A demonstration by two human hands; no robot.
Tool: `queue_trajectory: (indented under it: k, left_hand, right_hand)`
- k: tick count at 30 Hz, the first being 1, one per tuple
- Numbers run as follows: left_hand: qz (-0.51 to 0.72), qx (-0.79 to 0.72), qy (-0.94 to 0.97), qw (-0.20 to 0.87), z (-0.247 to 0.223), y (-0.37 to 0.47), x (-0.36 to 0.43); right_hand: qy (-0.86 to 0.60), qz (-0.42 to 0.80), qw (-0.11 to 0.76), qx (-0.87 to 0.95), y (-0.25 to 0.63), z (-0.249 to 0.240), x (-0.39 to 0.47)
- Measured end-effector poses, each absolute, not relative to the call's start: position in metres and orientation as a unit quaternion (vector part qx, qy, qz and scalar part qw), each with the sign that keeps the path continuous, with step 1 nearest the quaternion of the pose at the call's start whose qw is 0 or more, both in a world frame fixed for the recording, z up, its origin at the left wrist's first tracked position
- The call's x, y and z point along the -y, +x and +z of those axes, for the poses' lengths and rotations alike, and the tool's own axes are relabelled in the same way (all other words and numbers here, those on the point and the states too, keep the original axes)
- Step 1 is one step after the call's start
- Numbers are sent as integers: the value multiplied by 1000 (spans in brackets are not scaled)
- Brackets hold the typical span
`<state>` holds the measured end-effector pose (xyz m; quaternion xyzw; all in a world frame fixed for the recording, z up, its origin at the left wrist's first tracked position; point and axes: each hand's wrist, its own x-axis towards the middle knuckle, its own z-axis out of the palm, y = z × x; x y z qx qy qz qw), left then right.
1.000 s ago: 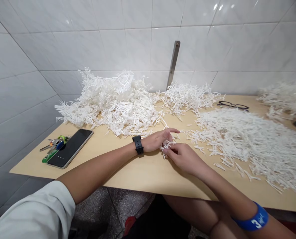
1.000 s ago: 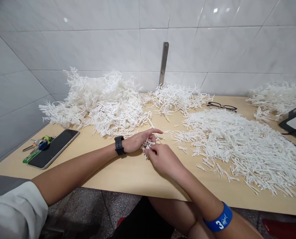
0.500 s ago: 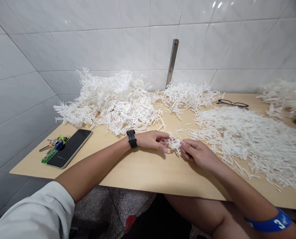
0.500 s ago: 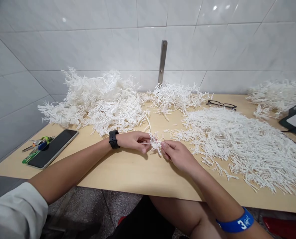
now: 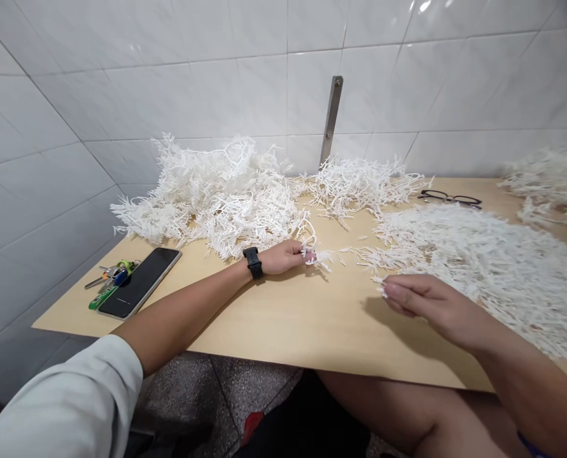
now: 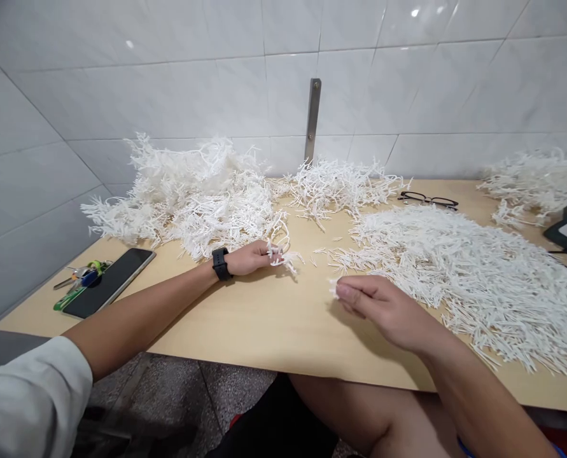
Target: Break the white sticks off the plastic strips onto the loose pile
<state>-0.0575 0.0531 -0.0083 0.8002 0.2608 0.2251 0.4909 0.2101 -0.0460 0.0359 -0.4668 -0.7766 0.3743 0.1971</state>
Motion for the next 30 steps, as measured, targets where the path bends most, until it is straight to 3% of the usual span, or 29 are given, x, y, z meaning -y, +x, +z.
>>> queue_trajectory:
  k: [3,6,9,14,17,20,23,30]
  left_hand:
    - [208,-275,807,480,-9,-55,-54]
    - [190,-274,817,470,-8,-52,-51]
    - [180,-293,818,461,-6,-51,-48]
    - [171,-311,811,465,-2,-51,-43]
    - [165,-311,812,466,-3,-50,-41]
    - [155,-313,818,457,-5,-49,-41]
    - [153,-311,829,440,-6,-49,-41]
    - [179,-292,824,452,-4,-49,-40]
  right_hand:
    - [-565,212,186,775,218,30,33]
    - [-626,51,104,771,217,20,19]
    - [-643,-5,62,763,214,16,14]
    - [-700,-50,78,708,207,22,17]
    - [-705,-19,115,700,198,26,20]
    - [-656,138,181,720,182,24,23]
    - [-589,254,182,746,164,19,27]
    - [-535,227,127,804,139,13,42]
